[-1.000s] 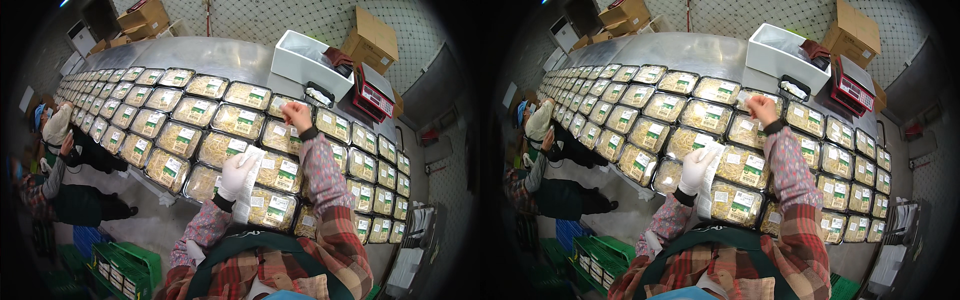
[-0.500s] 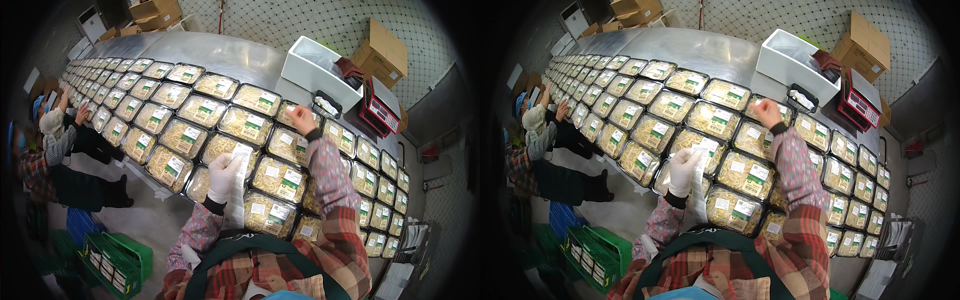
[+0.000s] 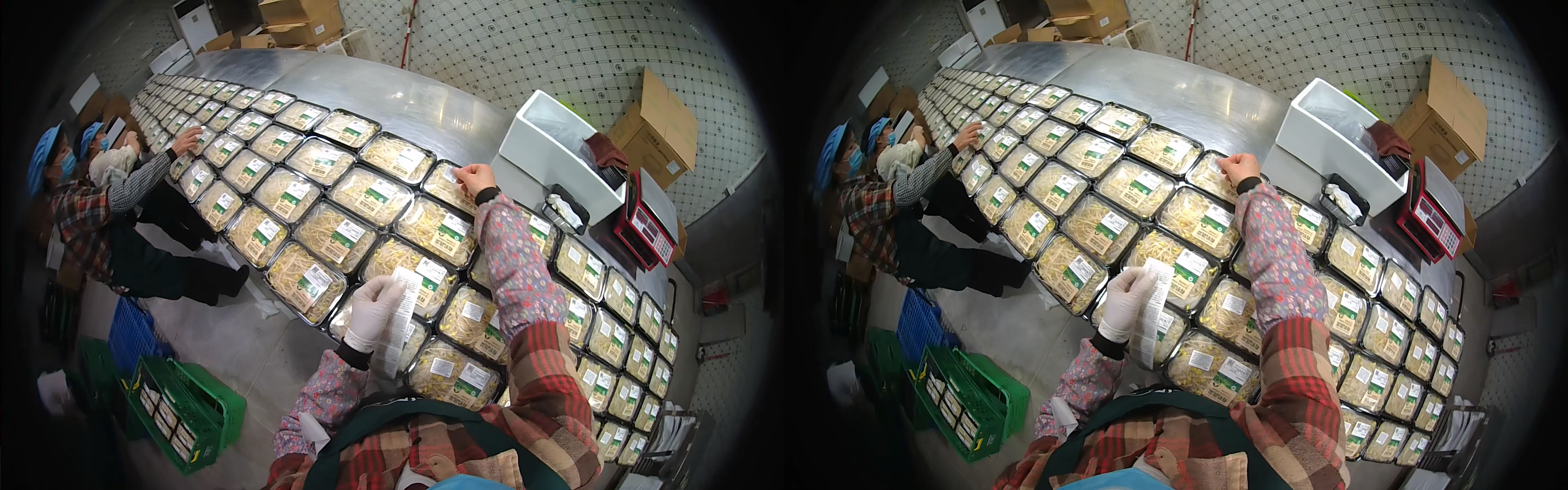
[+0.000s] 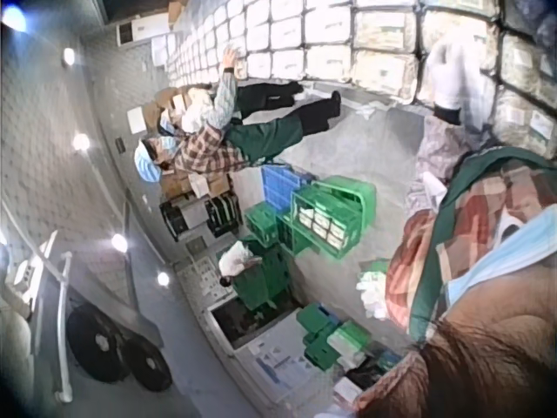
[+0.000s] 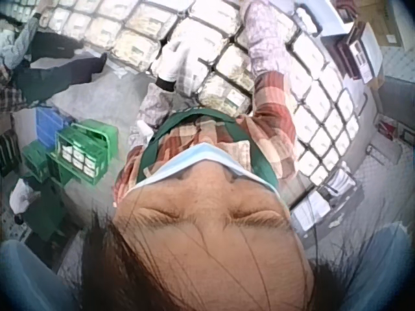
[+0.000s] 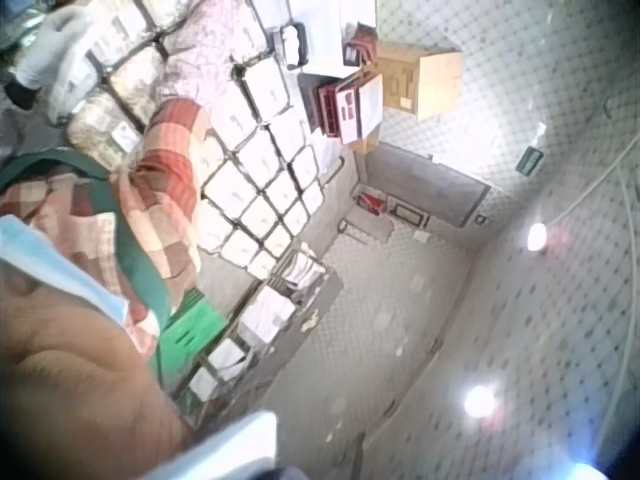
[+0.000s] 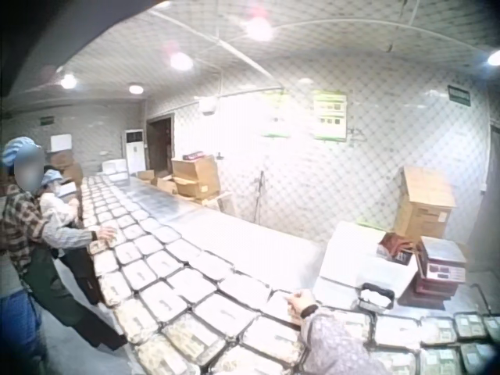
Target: The person applies adhesive labels to the lids of numerous plastic food containers filled with noodles. They peel each label from a backing sheet and press it onto a container, working along a long table filled with rows of identical packages.
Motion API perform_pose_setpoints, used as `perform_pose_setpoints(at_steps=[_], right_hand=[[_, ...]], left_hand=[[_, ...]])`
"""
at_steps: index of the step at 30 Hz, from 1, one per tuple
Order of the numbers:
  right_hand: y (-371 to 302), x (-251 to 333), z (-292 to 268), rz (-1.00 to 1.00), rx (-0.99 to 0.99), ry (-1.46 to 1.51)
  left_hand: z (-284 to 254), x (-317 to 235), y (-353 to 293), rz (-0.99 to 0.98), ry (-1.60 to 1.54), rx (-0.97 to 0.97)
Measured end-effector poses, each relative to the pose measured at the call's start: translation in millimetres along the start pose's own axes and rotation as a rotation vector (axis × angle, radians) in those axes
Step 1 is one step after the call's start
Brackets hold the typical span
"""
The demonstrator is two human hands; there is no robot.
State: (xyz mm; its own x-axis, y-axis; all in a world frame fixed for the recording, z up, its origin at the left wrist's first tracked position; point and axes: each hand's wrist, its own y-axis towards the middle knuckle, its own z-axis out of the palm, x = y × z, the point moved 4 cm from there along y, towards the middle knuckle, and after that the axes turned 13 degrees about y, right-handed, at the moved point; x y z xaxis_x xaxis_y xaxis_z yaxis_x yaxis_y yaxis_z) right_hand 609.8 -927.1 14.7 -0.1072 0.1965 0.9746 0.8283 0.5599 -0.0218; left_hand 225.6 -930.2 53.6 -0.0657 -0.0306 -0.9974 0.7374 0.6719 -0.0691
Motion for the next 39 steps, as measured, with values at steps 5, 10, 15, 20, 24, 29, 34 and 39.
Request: perform_pose_setpoints(at_steps=[5,10,15,20,24,29,34,39], right_hand=[[-2.2,25.5,26.5,-0.123,-0.089,-0.837],[-34.0,29.6,0.3,-0.371,-0.003,-0.5],[-226.9,74.3,69.5,0.147,0.937,0.424],[-195.7,59.2,61.0,0.066,0.546,0.419],[-109.9,24.7,46.8,-0.137,0.325,-0.001],[-102.0,28.1,67.5,-0.29,0.226,-0.581],[-109.0,34.7,33.8,-0.426,0.035,-0.788],[-231.7,80.5,85.2,0.077,0.787,0.155]], left_hand=[[-22.1,5.8,-1.6,-0.05,-0.045,0.034],[-22.1,0.6,2.5,0.102,-0.131,-0.091],[-17.3,15.1,12.4,0.138,-0.158,-0.15],[-10.1,48.9,14.4,0.17,-0.077,-0.075],[-14.8,12.3,-3.1,0.131,0.015,0.102],[-35.5,45.7,-1.5,0.251,0.062,-0.068],[-45.5,18.8,-18.2,0.18,-0.031,-0.014],[-63.3,22.3,-26.8,0.575,0.421,-0.325]])
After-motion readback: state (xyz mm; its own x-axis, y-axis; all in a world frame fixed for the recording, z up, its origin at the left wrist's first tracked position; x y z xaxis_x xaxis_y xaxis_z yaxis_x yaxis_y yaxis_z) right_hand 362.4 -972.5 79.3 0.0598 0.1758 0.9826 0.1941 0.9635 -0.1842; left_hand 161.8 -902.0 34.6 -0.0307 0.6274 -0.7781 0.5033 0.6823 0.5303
